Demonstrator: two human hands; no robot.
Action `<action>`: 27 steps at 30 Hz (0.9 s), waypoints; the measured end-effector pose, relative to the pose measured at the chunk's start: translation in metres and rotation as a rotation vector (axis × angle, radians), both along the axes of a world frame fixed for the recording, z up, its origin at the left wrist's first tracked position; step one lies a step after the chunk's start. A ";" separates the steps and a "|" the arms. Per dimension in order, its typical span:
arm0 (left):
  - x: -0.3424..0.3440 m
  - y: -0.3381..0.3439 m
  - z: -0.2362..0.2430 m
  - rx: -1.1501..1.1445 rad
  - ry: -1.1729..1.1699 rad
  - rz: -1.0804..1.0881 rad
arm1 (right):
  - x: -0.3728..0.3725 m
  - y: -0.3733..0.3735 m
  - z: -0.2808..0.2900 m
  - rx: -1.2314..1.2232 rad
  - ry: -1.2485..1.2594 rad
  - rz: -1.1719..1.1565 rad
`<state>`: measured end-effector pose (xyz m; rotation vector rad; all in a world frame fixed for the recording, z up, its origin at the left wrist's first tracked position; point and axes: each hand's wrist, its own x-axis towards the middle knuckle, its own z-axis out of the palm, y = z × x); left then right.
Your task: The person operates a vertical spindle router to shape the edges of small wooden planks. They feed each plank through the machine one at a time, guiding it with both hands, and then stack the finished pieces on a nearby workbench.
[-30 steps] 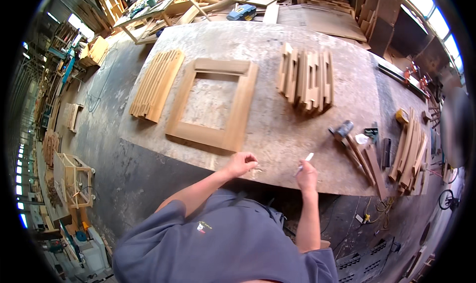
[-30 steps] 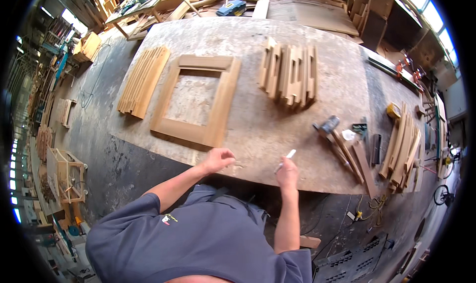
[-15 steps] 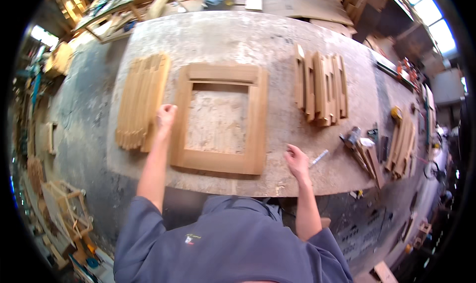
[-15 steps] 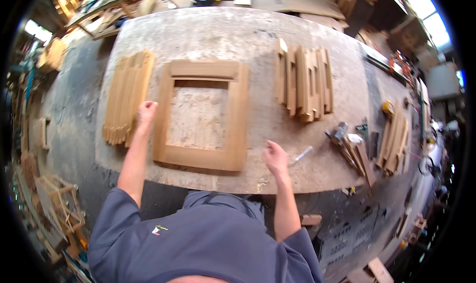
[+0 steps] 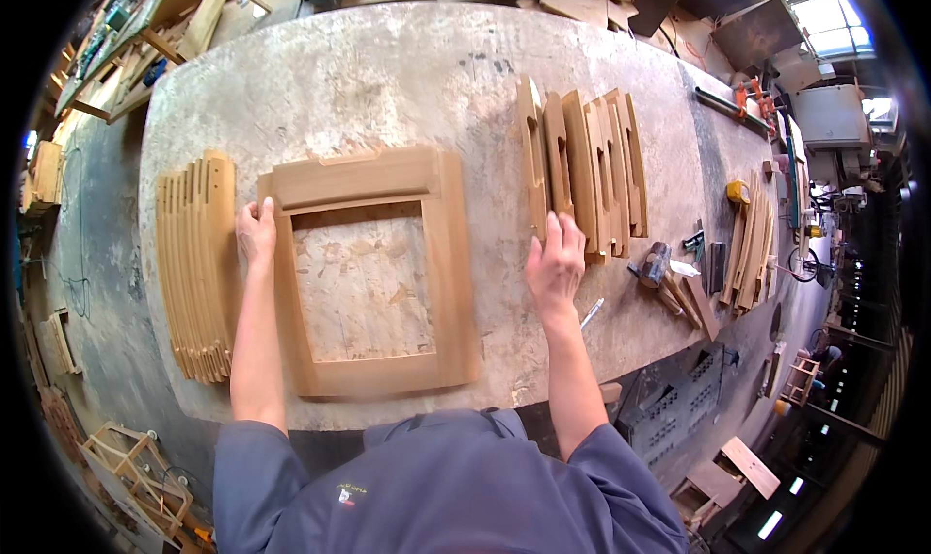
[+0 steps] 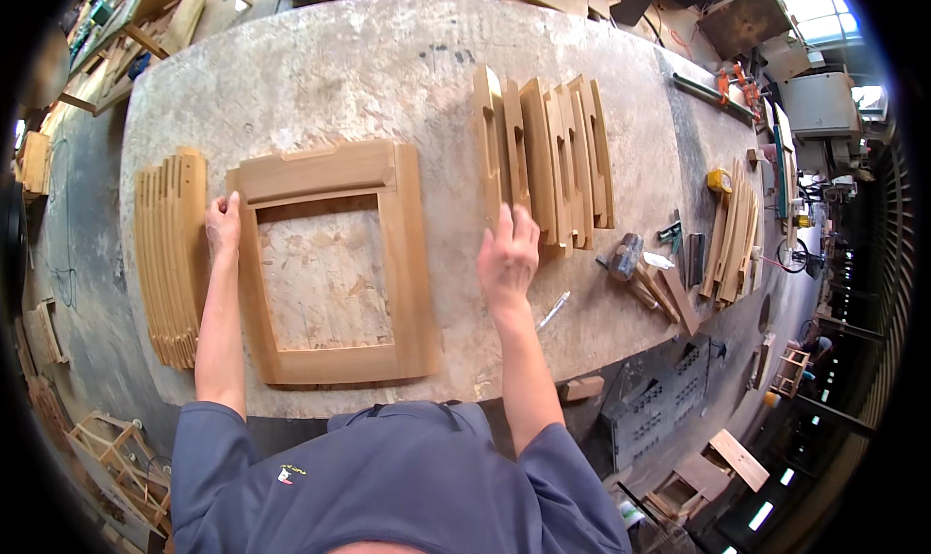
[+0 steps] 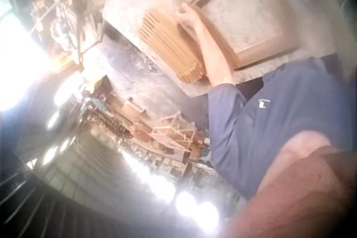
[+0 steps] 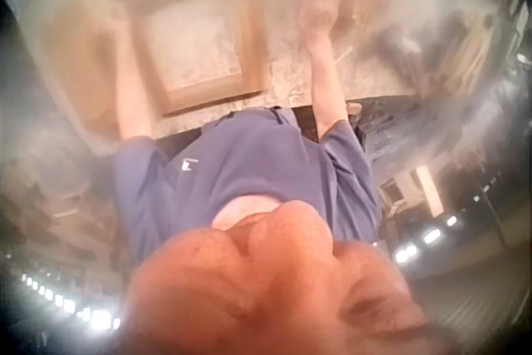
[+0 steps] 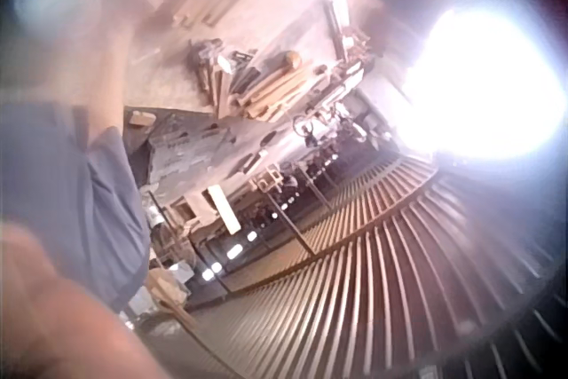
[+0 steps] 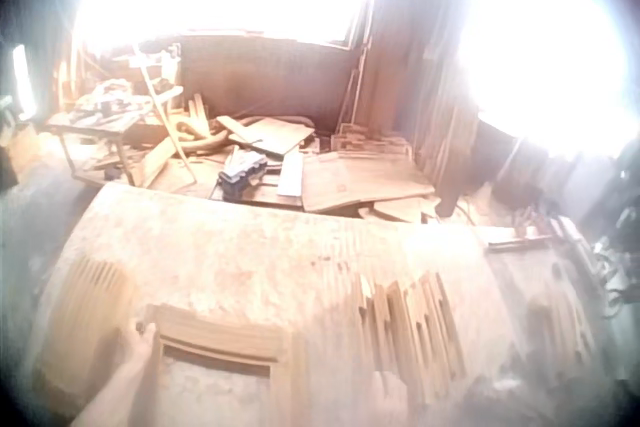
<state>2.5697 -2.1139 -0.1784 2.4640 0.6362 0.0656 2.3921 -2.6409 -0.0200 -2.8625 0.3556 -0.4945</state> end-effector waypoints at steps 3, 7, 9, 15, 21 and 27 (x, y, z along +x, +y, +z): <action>-0.004 -0.036 0.012 0.097 -0.125 0.052 | 0.042 -0.008 -0.029 -0.219 0.046 0.004; -0.004 -0.041 0.018 0.075 -0.153 0.083 | 0.085 -0.008 -0.037 -0.451 0.006 0.054; -0.006 -0.043 0.018 0.075 -0.148 0.073 | 0.095 -0.014 -0.043 -0.452 0.008 0.027; -0.007 -0.054 0.028 0.107 -0.160 0.073 | 0.064 -0.010 0.001 -0.028 0.204 -0.131; -0.014 -0.056 0.029 0.120 -0.389 0.062 | -0.037 -0.013 0.000 1.385 0.131 -0.235; -0.065 -0.181 0.149 -1.247 -0.134 -0.208 | -0.131 -0.006 -0.003 1.757 0.247 -0.065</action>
